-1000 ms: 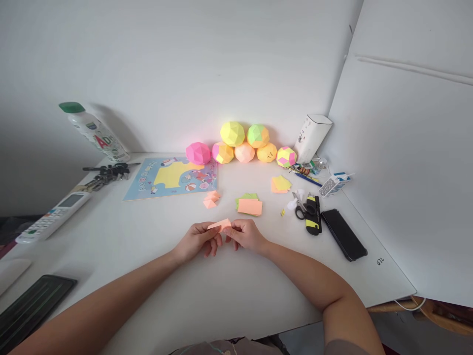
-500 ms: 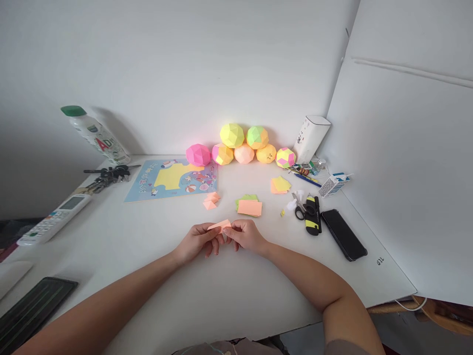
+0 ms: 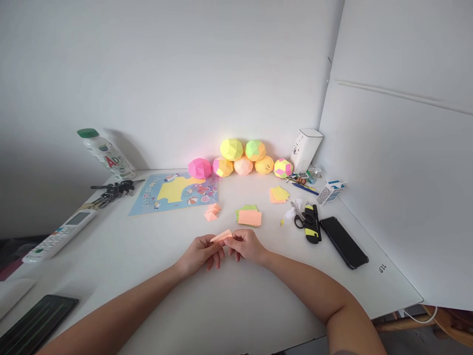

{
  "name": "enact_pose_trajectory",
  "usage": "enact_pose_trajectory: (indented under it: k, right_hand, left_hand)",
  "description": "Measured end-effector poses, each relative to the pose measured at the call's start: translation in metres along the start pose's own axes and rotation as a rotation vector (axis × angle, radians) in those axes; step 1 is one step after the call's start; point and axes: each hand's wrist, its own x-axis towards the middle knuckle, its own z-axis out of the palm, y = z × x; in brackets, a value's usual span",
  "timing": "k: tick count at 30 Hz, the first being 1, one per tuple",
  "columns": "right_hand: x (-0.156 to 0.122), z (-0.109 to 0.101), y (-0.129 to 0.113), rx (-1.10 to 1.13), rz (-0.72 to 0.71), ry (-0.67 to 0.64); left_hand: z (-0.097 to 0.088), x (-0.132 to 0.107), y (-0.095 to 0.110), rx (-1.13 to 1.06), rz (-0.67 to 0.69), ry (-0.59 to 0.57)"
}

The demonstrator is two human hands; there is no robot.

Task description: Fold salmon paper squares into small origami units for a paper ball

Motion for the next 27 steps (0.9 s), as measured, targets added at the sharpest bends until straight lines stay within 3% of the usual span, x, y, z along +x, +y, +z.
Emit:
enact_pose_trajectory:
  k: [27]
  right_hand:
    - [-0.0032,-0.0018,-0.0044,0.021,0.017,-0.038]
  left_hand:
    - [0.0028,-0.0028,-0.0054,0.023,0.015,0.004]
